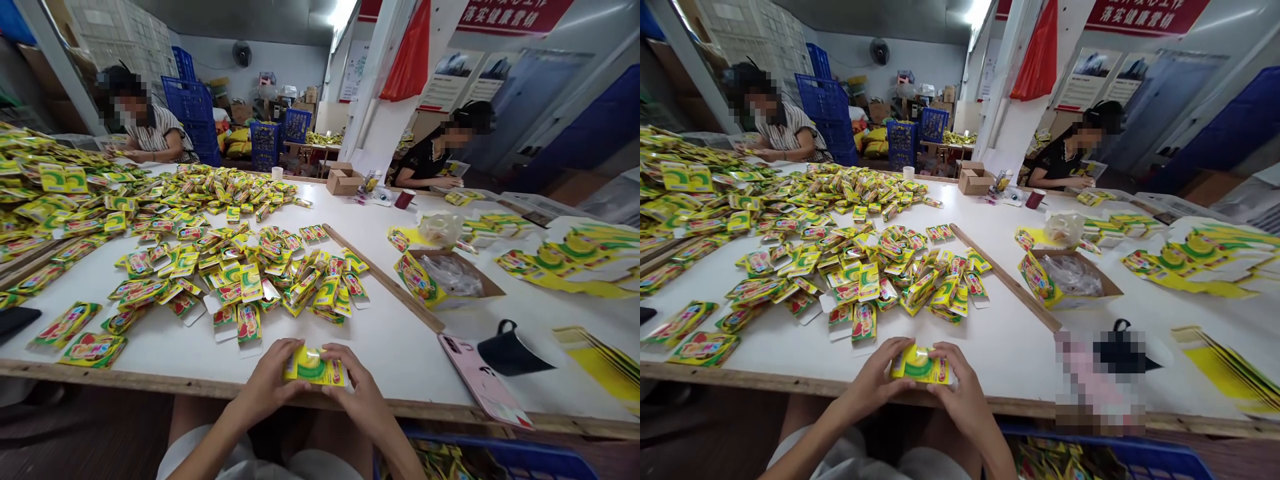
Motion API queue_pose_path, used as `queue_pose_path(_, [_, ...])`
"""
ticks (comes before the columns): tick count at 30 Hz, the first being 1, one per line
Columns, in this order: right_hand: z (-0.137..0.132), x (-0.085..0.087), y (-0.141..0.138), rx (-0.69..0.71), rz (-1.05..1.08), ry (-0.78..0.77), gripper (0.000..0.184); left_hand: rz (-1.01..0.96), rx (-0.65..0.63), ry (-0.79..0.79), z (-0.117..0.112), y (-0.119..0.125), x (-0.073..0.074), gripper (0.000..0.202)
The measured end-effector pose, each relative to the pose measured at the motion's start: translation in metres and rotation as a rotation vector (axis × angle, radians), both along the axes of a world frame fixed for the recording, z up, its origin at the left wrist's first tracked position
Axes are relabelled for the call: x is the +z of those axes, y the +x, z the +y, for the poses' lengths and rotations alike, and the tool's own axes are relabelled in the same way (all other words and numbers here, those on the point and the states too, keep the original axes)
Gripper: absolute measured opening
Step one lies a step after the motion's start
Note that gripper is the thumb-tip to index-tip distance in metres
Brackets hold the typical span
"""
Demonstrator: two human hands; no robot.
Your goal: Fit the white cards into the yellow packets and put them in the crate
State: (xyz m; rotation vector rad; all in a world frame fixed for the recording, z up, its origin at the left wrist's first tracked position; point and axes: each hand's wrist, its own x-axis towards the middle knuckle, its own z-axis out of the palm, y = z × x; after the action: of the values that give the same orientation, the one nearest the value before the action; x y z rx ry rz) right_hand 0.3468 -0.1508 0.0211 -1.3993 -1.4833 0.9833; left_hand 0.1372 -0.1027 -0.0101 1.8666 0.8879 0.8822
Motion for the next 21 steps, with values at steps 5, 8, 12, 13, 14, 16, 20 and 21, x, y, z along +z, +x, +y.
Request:
queue_pose_path(5, [-0.002, -0.006, 0.007, 0.013, 0.054, -0.007, 0.033, 0.007, -0.017, -0.018, -0.002, 0.000, 0.002, 0.064])
queue_pose_path(8, [-0.003, -0.006, 0.005, 0.012, 0.059, 0.003, 0.035, -0.023, -0.009, -0.021, -0.002, 0.000, 0.001, 0.060])
queue_pose_path(12, [-0.001, -0.010, -0.004, -0.057, 0.076, 0.061, 0.029, -0.045, 0.019, -0.015, -0.001, -0.002, 0.000, 0.056])
queue_pose_path(13, [0.000, -0.011, -0.007, -0.084, 0.081, 0.082, 0.027, -0.048, 0.021, -0.020, -0.001, -0.002, 0.000, 0.054])
queue_pose_path(14, [0.002, -0.013, -0.010, -0.119, 0.081, 0.099, 0.025, -0.049, 0.020, -0.029, 0.000, -0.002, 0.000, 0.051])
queue_pose_path(16, [0.007, -0.016, -0.017, -0.210, 0.065, 0.113, 0.025, -0.041, 0.009, -0.054, 0.001, 0.001, 0.001, 0.045])
queue_pose_path(20, [0.019, -0.018, -0.033, -0.342, 0.024, 0.094, 0.034, -0.025, -0.003, -0.081, 0.002, 0.007, 0.004, 0.040])
queue_pose_path(21, [0.022, -0.019, -0.037, -0.344, 0.028, 0.101, 0.037, -0.029, 0.018, -0.100, 0.003, 0.007, 0.004, 0.034])
